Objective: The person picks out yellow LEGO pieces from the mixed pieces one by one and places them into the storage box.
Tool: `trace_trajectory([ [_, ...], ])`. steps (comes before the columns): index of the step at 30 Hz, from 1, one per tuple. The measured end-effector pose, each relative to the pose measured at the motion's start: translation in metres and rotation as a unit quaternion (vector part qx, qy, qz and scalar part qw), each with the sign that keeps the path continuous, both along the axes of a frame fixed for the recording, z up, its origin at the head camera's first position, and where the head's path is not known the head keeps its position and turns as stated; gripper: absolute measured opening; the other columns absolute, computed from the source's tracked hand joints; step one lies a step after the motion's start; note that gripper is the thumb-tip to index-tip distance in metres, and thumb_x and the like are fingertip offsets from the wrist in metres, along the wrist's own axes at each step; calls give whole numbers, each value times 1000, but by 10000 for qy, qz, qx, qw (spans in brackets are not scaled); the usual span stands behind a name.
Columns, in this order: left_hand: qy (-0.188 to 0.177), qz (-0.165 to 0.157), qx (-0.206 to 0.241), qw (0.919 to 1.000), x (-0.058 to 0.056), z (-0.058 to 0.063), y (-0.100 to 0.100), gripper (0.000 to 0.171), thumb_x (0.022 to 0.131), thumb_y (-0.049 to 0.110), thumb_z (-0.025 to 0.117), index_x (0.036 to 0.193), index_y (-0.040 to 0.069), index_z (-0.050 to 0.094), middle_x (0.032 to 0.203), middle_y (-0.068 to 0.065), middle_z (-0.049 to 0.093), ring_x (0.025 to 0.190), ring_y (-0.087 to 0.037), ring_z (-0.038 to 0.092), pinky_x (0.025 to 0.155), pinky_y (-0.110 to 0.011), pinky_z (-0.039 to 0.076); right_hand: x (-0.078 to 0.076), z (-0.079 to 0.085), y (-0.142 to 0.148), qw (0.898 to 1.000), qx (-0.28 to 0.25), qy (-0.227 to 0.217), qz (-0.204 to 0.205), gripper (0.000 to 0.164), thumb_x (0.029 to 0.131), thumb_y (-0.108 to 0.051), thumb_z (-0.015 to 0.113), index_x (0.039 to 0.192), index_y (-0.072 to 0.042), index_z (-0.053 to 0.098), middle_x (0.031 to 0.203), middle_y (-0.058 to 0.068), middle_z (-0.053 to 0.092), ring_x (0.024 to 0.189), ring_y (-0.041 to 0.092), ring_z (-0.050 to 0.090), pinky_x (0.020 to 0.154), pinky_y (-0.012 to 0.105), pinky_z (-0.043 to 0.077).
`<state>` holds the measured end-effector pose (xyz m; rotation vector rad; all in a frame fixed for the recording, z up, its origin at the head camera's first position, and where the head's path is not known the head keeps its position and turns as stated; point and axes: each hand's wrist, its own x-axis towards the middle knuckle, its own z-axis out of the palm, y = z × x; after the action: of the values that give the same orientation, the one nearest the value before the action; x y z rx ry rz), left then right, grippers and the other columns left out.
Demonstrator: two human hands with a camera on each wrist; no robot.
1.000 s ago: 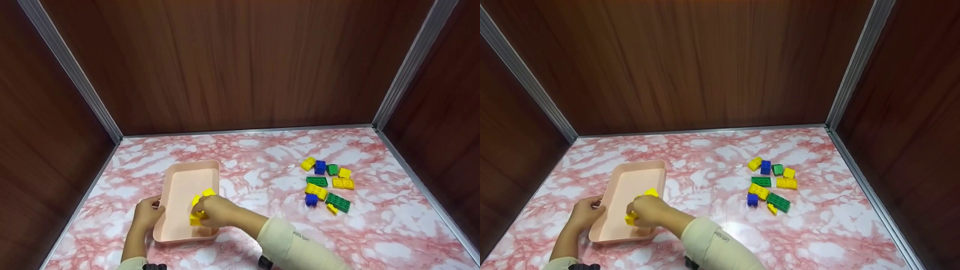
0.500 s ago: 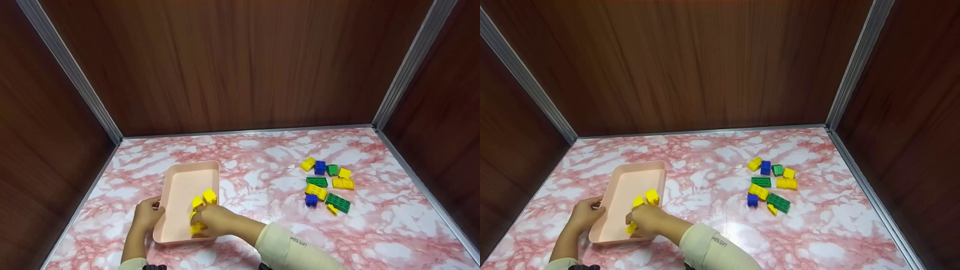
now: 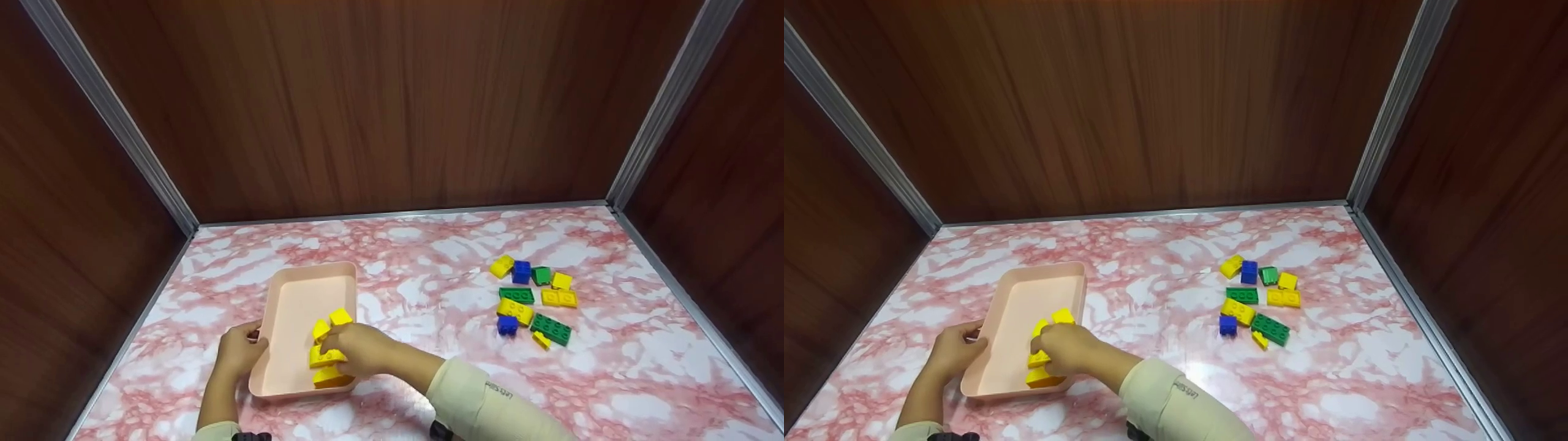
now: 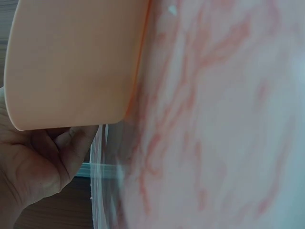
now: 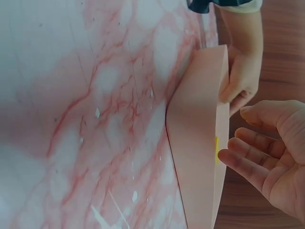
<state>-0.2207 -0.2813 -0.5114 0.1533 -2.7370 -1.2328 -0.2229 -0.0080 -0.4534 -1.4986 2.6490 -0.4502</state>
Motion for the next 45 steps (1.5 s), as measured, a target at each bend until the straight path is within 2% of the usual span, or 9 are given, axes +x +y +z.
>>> trace_trajectory([
  [8,-8,-8,21,10000,-1,-1,1,42,83,-2,58,123,-12,60,94,-20,69,89,-34,68,70,-38,58,-8,6,31,9989,-421,176,-71,30,81,-10,73,111,-8,72,109,1,68,98,14,64,88,23,50],
  [15,-99,33,39,9999,-2,-3,-1,41,83,-1,58,123,-11,61,93,-18,69,89,-33,67,69,-37,58,-20,8,79,9951,-954,227,-153,26,81,-8,73,107,-5,72,104,6,68,95,18,64,85,27,52],
  [21,-10,50,-12,10000,-4,-2,-2,42,82,-1,58,123,-11,62,91,-17,69,88,-32,67,70,-37,57,-30,8,119,9905,-1282,307,-379,25,82,-7,73,107,-3,71,102,8,67,90,21,64,78,30,54],
  [27,-28,11,4,10000,-4,-2,-1,42,82,-1,58,123,-11,62,91,-17,69,87,-31,67,67,-35,57,-33,6,156,9843,-1541,-7,-860,26,84,-6,72,110,-2,69,105,10,67,88,26,64,71,29,56],
  [36,-202,-61,-31,9998,-2,-2,-3,43,85,1,58,126,-12,58,95,-17,69,91,-34,67,70,-38,58,-42,0,209,9689,-1856,-277,-1611,27,84,-2,71,111,1,68,107,13,66,91,34,64,70,37,57],
  [45,-159,-34,-20,9999,-2,-2,-2,43,85,0,58,126,-12,59,92,-16,69,89,-33,67,68,-37,58,-48,-11,256,9563,-1297,-590,-2554,27,85,-7,70,112,0,69,110,15,63,95,35,61,76,45,54],
])
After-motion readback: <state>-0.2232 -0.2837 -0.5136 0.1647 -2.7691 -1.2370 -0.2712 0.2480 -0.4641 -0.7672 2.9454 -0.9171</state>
